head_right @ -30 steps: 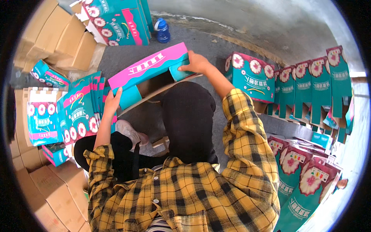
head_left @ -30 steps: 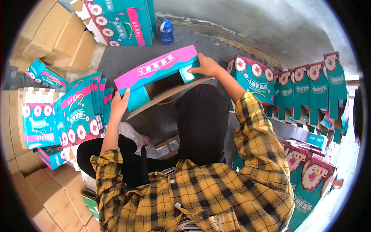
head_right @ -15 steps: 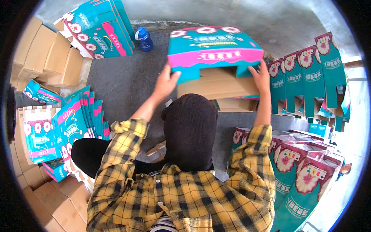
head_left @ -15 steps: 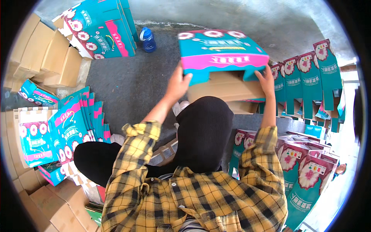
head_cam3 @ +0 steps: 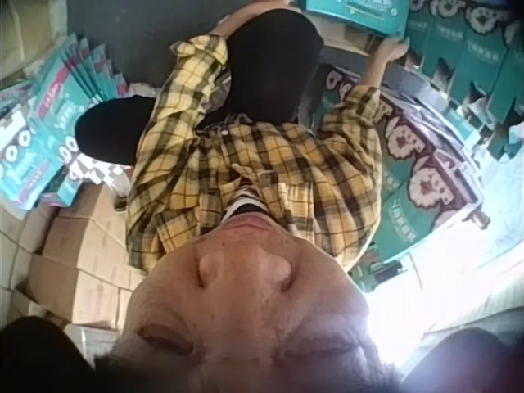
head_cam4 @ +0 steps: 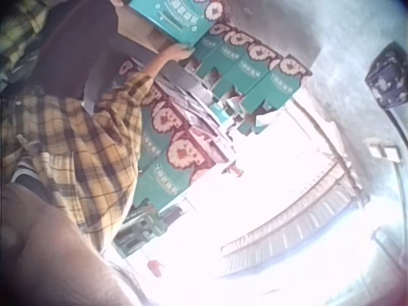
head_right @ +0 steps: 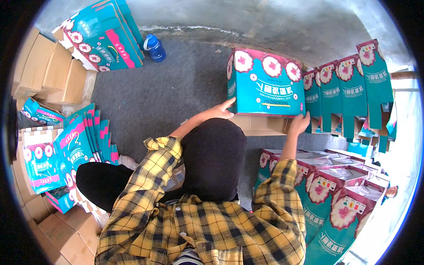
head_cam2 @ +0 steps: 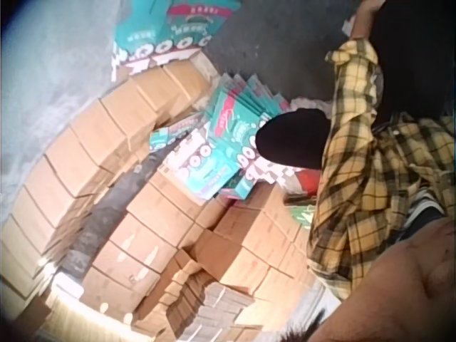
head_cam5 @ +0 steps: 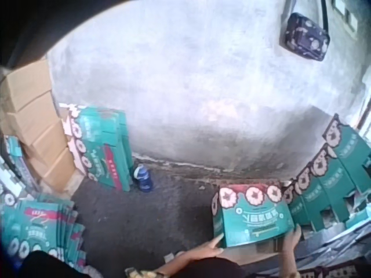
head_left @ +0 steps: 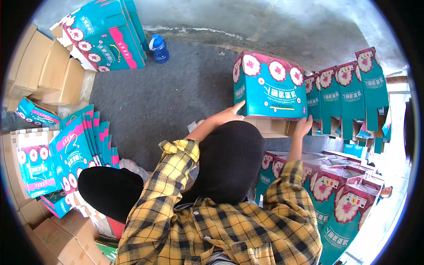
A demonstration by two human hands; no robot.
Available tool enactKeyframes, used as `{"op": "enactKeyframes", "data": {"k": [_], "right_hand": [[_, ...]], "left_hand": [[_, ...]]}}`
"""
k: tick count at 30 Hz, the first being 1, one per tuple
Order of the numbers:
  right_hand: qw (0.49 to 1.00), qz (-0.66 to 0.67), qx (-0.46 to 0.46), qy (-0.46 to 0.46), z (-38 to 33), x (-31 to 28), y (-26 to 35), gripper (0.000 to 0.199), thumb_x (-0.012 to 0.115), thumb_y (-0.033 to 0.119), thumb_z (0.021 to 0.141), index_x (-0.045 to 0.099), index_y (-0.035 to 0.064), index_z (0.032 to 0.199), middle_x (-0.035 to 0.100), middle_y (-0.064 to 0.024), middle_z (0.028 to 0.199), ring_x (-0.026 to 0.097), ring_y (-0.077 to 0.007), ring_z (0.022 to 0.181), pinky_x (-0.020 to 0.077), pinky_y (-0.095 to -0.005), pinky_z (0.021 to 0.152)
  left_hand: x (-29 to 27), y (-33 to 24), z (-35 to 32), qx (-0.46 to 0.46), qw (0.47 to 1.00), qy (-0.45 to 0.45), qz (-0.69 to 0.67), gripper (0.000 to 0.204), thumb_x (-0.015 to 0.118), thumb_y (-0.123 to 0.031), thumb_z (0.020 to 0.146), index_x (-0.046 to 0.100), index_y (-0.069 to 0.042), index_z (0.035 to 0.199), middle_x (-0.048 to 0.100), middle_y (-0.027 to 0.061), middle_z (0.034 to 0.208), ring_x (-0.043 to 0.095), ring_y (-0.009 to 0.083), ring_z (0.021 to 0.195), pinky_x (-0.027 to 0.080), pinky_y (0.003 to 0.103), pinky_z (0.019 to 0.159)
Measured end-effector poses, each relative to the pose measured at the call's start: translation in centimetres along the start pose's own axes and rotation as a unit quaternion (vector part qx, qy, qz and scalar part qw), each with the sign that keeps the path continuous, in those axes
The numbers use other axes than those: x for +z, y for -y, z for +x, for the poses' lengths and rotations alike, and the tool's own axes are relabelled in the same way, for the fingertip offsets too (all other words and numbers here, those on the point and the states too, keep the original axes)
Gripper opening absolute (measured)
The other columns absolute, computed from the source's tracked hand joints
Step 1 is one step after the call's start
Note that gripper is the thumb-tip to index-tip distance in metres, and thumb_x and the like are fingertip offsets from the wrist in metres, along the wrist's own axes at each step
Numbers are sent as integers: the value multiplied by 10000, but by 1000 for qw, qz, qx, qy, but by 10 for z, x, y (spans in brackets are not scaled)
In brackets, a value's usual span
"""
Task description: The person assembles cardboard packaging by hand, folding flat cardboard cutouts and inserts into boxes and placing the assembled boxes onto a stack.
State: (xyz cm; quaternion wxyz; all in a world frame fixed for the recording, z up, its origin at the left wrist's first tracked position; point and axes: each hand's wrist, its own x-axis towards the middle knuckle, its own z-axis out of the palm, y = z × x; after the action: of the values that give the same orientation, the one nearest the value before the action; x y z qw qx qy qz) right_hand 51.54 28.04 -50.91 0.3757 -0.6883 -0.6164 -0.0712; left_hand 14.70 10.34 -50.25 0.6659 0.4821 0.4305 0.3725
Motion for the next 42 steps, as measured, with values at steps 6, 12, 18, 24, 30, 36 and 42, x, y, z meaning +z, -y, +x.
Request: {"op": "enactKeyframes", "data": {"k": [6,12,18,24,30,36,42], "right_hand": [[920,53,-291,259,-115,-26,241,733,663,432,760,422,3,1303,366,-247,1367,357,-413,1246,275,-519,1022],[914,-35,-307,261,-119,-13,224,715,639,327,735,371,76,1349,329,-216,1398,309,-389,1286,271,-582,993],[916,-61,-305,252,-77,10,195,729,642,343,743,352,106,1369,324,-194,1411,311,-387,1289,273,-591,994],[916,-67,-301,256,-65,23,193,740,639,353,747,335,127,1383,316,-191,1420,308,-384,1293,277,-585,995],[873,-115,-334,337,-48,41,215,742,650,424,747,406,51,1340,406,-207,1365,396,-385,1241,347,-461,1008],[712,259,-303,578,-84,-56,368,455,536,274,913,491,-19,1257,539,-209,1224,518,-284,1150,372,-324,984],[564,219,-520,603,-163,-137,488,400,541,230,911,507,24,1252,581,-179,1158,566,-255,1073,422,-318,917]], "left_hand": [[-25,42,-15,48,996,-77,16,647,528,-115,870,217,-35,1431,386,243,1376,492,289,1189,374,352,996],[-43,-33,-111,-84,971,-187,119,494,504,-222,938,353,-60,1380,528,154,1238,506,205,1133,411,323,944],[-52,-160,-265,-67,904,-200,373,452,521,-249,913,435,-44,1307,513,185,1261,577,276,1056,437,362,911],[5,-198,-429,-89,785,-408,457,462,554,-122,879,436,-22,1315,500,161,1285,503,274,1160,362,347,992],[69,-100,-507,-142,622,-617,460,619,642,-124,783,396,-6,1339,354,255,1373,336,387,1282,262,419,1062],[71,-63,-482,-22,538,-717,443,621,661,-173,771,417,-27,1322,365,253,1348,367,411,1239,298,460,1024],[83,-50,-492,12,544,-746,383,564,600,-226,823,422,-44,1326,362,201,1375,354,369,1262,272,442,1042]]}}
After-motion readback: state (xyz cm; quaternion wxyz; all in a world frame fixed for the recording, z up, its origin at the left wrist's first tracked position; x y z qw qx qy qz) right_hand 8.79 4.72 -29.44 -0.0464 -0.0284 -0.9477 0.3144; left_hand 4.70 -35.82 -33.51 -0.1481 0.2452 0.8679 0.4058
